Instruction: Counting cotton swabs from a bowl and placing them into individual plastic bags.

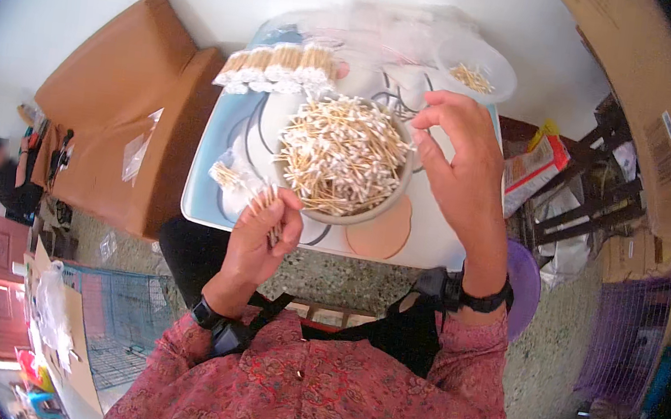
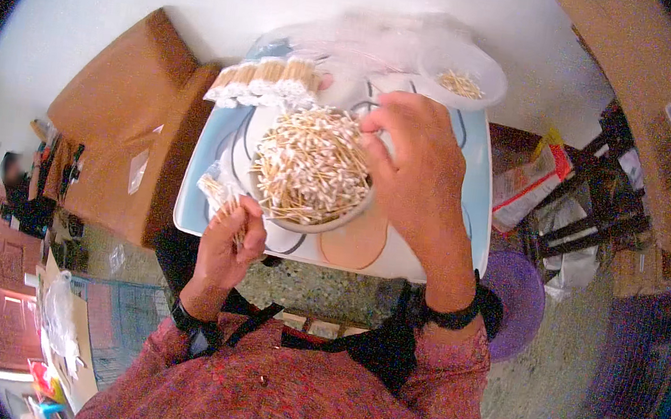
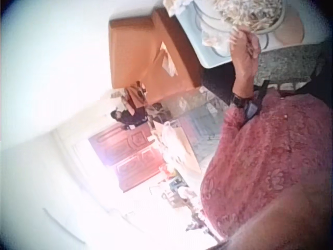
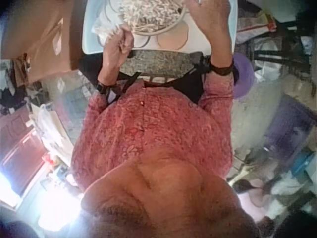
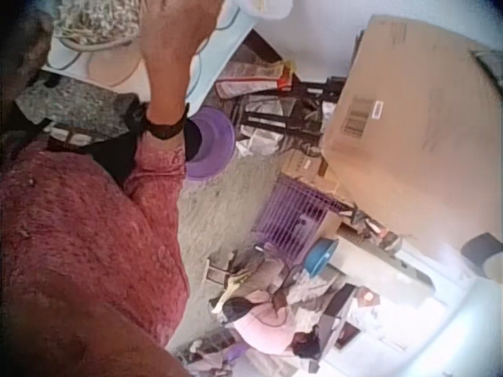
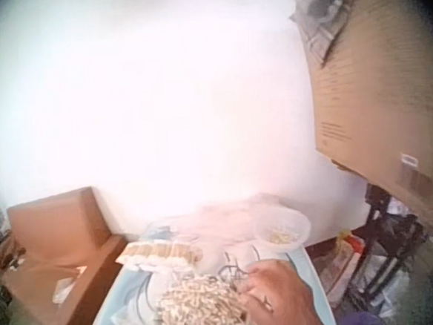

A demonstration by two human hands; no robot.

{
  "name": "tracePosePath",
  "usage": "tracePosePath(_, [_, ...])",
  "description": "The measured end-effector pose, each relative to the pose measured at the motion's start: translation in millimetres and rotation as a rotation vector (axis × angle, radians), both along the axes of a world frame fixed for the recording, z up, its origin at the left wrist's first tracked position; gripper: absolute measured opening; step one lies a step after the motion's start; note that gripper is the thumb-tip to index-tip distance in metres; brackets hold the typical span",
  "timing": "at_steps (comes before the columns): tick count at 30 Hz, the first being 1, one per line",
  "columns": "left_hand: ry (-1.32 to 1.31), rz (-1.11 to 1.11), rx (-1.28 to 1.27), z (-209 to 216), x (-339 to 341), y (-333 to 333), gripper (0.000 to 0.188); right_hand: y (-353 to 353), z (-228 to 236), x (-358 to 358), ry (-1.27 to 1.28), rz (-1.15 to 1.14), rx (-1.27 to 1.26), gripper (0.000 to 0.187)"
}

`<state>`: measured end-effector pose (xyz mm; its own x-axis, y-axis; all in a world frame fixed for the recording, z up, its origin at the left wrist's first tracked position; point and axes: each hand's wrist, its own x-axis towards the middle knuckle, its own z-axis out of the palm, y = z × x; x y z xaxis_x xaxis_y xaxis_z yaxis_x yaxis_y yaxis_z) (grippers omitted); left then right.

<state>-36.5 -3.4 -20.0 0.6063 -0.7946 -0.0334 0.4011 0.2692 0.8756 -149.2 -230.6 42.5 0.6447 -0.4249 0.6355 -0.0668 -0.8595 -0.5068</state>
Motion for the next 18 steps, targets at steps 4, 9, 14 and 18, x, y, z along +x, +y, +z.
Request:
tracePosePath(4, [0.044,-0.015,0.024,0.3,1.7,2.6,0.023,-14.5,-34.0,22.2,0.012,-0.011,-0.007,0.013])
tracePosePath(9, [0.081,-0.074,-0.019,-2.2,5.2,9.1,0.023,-12.0,-47.2,37.8,0.124,-0.038,-0.031,0.019])
tracePosePath(14, [0.097,-0.077,-0.025,-3.9,9.2,11.7,0.023,-8.2,-49.2,46.7,0.099,-0.068,-0.023,0.021])
tracePosePath(18, [0.083,-0.068,-0.012,-4.7,10.3,12.0,0.023,-19.7,-55.6,50.6,0.032,-0.133,-0.063,0.026])
